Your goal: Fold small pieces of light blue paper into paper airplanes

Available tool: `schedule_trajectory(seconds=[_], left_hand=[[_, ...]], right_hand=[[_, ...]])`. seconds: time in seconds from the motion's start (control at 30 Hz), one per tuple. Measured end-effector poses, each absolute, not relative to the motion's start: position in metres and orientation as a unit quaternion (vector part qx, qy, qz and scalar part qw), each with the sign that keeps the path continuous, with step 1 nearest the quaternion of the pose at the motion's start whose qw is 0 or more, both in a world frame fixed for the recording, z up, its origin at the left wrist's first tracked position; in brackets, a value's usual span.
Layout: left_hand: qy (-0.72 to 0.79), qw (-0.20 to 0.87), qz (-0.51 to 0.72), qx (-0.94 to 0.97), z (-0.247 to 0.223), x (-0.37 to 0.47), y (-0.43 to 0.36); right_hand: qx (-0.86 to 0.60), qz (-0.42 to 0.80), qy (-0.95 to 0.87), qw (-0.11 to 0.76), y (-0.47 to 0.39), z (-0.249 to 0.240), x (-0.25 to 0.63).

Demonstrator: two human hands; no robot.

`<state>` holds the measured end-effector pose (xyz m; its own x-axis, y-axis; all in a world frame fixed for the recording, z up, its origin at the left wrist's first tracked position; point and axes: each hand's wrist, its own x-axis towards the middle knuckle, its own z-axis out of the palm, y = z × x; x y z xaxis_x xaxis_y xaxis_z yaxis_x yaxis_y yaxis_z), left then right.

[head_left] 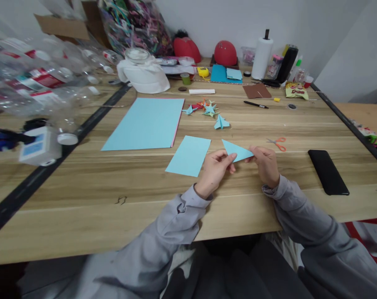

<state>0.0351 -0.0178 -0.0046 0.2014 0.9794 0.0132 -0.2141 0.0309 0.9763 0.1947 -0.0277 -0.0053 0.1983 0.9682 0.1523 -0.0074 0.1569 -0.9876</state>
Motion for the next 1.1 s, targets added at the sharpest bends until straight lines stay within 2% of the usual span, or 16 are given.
schedule_trajectory(seconds=[0.2, 0.4, 0.7, 1.1], left_hand=[[0.39, 0.608, 0.484, 0.494, -0.0024, 0.0353, -0.0194], [0.379, 0.638, 0.438, 0.508, -0.0034, 0.0358, -0.0208], [0.379, 0.63, 0.442, 0.514, -0.0066, 0.0357, -0.0199], [0.403, 0.621, 0.505, 0.444, -0.0069, 0.0363, -0.0126]], right_hand=[[-0.496, 0.429, -0.411, 0.633, -0.022, -0.0121, 0.1981], [-0.481, 0.445, -0.463, 0.596, -0.0239, -0.0124, 0.1969], [-0.481, 0.445, -0.51, 0.558, -0.0265, -0.007, 0.1991], [-0.434, 0.521, -0.52, 0.52, -0.0251, -0.0068, 0.1951]])
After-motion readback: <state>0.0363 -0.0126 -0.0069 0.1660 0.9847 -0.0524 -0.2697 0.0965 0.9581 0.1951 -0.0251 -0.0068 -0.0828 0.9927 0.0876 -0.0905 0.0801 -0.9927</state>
